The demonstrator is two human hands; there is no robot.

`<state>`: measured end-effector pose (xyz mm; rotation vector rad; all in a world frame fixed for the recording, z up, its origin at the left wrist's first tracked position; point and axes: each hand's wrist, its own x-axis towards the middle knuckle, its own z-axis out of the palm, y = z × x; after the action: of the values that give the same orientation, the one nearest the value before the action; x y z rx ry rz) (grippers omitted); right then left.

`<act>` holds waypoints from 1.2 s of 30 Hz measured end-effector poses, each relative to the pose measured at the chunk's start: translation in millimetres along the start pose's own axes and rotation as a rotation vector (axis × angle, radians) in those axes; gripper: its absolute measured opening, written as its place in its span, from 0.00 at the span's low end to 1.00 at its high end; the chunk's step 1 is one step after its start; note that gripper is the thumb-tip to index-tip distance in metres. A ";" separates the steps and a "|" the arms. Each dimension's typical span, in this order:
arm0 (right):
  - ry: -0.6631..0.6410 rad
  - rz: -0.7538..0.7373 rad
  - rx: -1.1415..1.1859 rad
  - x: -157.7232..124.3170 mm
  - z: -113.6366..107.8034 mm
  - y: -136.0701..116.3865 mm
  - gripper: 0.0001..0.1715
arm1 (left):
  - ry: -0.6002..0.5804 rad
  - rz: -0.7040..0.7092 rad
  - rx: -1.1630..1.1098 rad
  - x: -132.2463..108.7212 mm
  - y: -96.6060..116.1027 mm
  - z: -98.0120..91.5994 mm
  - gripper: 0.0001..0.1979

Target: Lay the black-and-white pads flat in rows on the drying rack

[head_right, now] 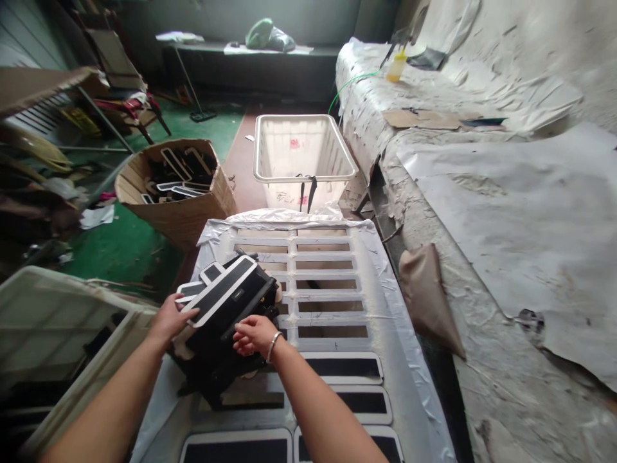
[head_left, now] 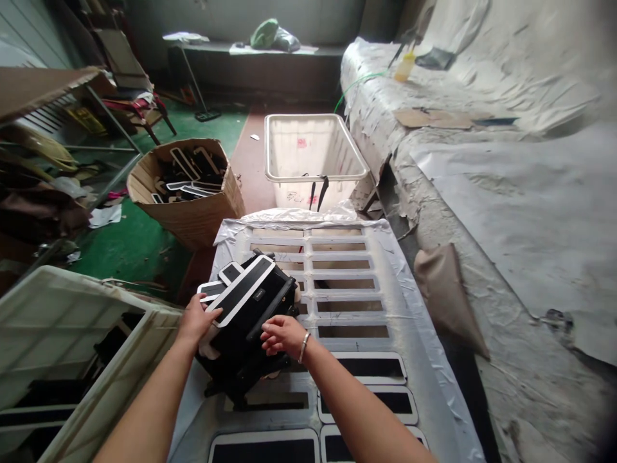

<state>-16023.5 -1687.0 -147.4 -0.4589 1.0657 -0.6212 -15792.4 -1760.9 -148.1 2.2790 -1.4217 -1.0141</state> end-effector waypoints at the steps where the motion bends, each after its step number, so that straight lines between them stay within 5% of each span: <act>1: 0.009 -0.003 0.019 -2.8 3.0 1.2 0.28 | -0.067 0.008 -0.098 -5.7 0.4 -1.7 0.29; 5: 0.102 -0.135 0.186 -14.3 -7.2 -11.6 0.39 | -0.395 0.112 -0.531 -45.5 1.1 -6.8 0.27; 10: 0.052 -0.373 0.282 -57.1 -72.2 -64.1 0.32 | -0.544 0.512 -0.413 -97.2 24.2 -1.5 0.12; 12: 0.032 -0.430 0.211 -85.1 -102.2 -83.4 0.35 | -0.553 0.569 -0.446 -114.0 45.2 10.5 0.09; 16: 0.128 -0.544 0.114 -135.6 -149.3 -94.0 0.50 | -0.598 0.540 -0.540 -149.2 89.7 59.5 0.09; 21: 0.240 -0.533 -0.039 -166.6 -166.0 -57.0 0.42 | -0.704 0.451 -0.619 -221.8 115.7 152.2 0.12; 24: 0.156 -0.451 -0.425 -175.3 -166.4 -35.8 0.32 | -0.825 0.470 -0.421 -256.0 109.2 178.8 0.13; 27: -0.104 -0.349 -0.707 -179.2 -177.6 -29.1 0.19 | -0.490 0.429 -0.235 -257.1 92.9 166.3 0.16; 30: -0.274 -0.247 -0.785 -175.7 -197.2 -31.4 0.21 | -0.230 0.343 -0.212 -235.8 80.8 143.3 0.26; 32: -0.343 -0.230 -0.879 -169.4 -208.6 -34.2 0.22 | -0.344 0.379 -0.248 -221.5 77.7 139.4 0.35; 36: -0.365 -0.222 -1.063 -153.3 -223.6 -38.0 0.18 | -0.864 0.390 -0.383 -210.6 74.7 168.1 0.34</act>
<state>-16288.1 -1624.4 -116.1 -1.5656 0.9279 -0.0919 -16015.4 -1592.4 -139.3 1.2391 -1.6510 -2.0260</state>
